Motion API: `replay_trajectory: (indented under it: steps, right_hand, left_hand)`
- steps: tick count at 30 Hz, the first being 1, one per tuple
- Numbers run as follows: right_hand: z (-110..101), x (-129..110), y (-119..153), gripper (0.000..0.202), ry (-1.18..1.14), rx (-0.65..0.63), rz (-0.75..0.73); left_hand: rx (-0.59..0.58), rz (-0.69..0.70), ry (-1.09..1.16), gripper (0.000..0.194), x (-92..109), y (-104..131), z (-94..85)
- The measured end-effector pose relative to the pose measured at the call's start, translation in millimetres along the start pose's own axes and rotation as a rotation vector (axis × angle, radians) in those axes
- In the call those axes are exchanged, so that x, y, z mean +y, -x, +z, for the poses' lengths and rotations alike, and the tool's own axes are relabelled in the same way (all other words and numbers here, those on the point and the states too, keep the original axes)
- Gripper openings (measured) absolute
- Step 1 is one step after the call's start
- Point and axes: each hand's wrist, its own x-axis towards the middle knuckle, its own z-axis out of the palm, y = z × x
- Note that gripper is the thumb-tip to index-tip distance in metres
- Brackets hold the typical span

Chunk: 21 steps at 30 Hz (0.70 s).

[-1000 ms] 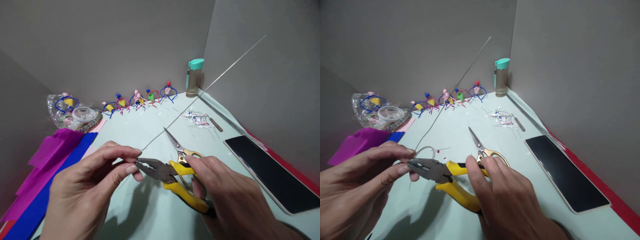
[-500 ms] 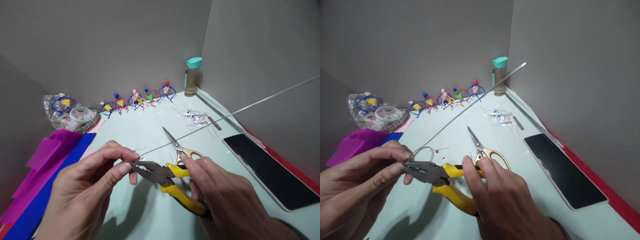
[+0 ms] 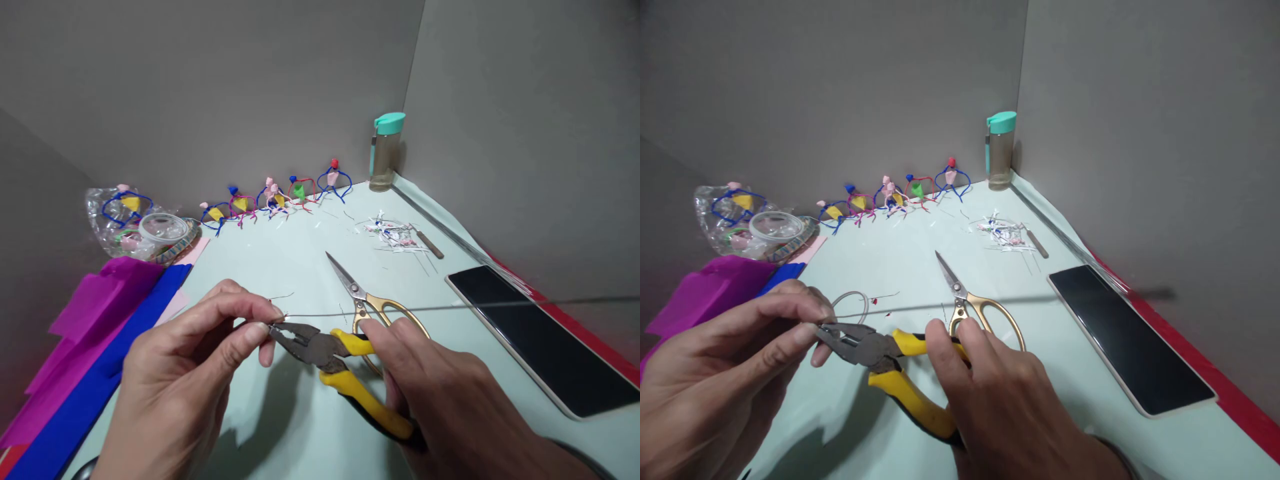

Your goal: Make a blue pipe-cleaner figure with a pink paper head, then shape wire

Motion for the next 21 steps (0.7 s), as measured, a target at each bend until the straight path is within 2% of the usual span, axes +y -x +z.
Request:
replay_trajectory:
  steps: [6, 11, 15, 17, 21]
  right_hand:
    - [5, 3, 8, 0.051, -0.164, -0.073, 0.012]
    - [1, 7, 13, 0.062, -0.337, -0.327, 0.112]
    - [8, 12, 26, 0.067, -0.437, -0.439, 0.102]
    - [8, 13, 33, 0.07, -0.445, -0.433, 0.09]
    - [-4, 11, 32, 0.089, -0.422, -0.315, 0.071]
  left_hand:
    - [-0.041, 0.003, -0.048, 0.001, -3, -4, -1.6]
    - [-0.087, 0.044, -0.044, 0.003, -2, -8, -0.6]
    - [-0.121, 0.065, -0.004, 0.007, -2, -12, -0.8]
    - [-0.136, 0.051, 0.002, 0.009, 0, -15, -0.8]
    - [-0.174, -0.05, 0.025, 0.014, 5, -19, 0.6]
